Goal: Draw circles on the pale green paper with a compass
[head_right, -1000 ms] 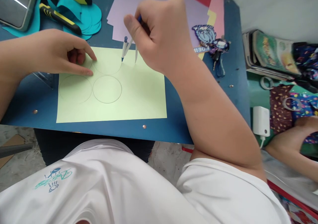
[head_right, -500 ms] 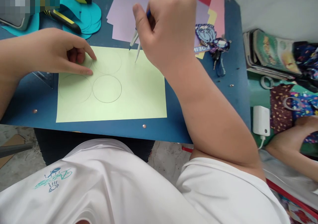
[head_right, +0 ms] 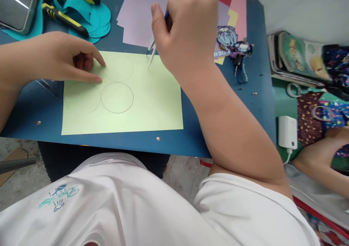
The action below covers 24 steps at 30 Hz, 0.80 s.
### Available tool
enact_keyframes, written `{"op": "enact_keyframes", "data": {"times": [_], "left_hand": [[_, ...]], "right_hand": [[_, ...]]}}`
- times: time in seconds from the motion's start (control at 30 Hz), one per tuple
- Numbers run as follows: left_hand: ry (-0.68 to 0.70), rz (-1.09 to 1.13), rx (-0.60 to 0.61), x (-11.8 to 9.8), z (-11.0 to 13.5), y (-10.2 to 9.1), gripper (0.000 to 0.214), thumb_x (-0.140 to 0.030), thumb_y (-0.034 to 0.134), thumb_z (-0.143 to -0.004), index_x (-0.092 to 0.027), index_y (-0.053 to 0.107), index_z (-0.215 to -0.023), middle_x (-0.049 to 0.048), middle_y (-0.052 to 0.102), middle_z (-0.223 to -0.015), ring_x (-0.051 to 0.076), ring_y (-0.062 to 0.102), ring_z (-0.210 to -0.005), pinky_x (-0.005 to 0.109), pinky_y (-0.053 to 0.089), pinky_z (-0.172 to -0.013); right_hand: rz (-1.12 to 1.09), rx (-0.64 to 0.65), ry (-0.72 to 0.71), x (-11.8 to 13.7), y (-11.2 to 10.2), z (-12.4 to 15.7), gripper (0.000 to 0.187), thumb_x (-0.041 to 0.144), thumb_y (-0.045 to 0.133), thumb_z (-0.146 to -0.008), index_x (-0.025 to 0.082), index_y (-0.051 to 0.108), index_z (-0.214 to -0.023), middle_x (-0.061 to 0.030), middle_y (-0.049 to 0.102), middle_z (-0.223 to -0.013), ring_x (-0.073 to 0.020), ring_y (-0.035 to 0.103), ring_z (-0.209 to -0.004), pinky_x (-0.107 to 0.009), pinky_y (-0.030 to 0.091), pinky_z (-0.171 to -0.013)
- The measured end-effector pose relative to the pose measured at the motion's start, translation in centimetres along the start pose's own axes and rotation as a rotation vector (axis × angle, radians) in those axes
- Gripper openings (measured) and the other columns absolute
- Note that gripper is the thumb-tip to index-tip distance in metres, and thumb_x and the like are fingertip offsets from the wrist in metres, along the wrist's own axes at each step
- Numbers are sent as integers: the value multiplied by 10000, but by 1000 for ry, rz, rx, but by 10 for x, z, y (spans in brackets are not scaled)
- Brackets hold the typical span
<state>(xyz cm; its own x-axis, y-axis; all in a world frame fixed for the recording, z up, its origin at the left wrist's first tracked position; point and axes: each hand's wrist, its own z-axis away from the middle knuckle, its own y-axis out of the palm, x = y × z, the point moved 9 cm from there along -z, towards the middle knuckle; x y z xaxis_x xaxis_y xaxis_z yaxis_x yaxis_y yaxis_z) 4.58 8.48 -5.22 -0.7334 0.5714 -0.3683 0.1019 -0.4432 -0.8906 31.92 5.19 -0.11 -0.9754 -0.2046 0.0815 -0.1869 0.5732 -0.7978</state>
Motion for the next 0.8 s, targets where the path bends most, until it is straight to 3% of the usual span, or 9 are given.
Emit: {"op": "enact_keyframes", "data": {"times": [0.2,0.4,0.67,0.8], "left_hand": [[-2,5,-8,1,0,1,679,-701,785,-972,-248,901,-1465,39,845,-1120,235,751,-959,344,479,-859],[0,-3,-2,1,-1,2,672,-683,792,-989,-247,901,-1489,42,847,-1124,238,756,-963,345,473,-861],[4,1,-7,1,0,1,684,-683,796,-981,-246,904,-1495,39,846,-1114,234,754,-965,341,472,-860],[2,0,-2,1,0,1,691,-692,789,-976,-246,902,-1492,40,846,-1117,235,755,-961,343,481,-855]], "right_hand": [[-97,8,-79,10,-3,2,573,553,507,-1247,320,257,-786,-18,314,-682,-207,299,-614,-465,297,-746],[-288,168,-283,29,-10,7,527,574,577,-1321,297,460,-888,5,427,-722,-206,397,-640,-466,356,-749],[-328,193,-292,31,-6,12,551,652,518,-1365,309,532,-933,8,511,-735,-222,510,-636,-455,416,-734],[-365,233,-263,33,-11,14,710,815,356,-1374,292,493,-913,-1,539,-741,-214,568,-637,-433,404,-697]]}}
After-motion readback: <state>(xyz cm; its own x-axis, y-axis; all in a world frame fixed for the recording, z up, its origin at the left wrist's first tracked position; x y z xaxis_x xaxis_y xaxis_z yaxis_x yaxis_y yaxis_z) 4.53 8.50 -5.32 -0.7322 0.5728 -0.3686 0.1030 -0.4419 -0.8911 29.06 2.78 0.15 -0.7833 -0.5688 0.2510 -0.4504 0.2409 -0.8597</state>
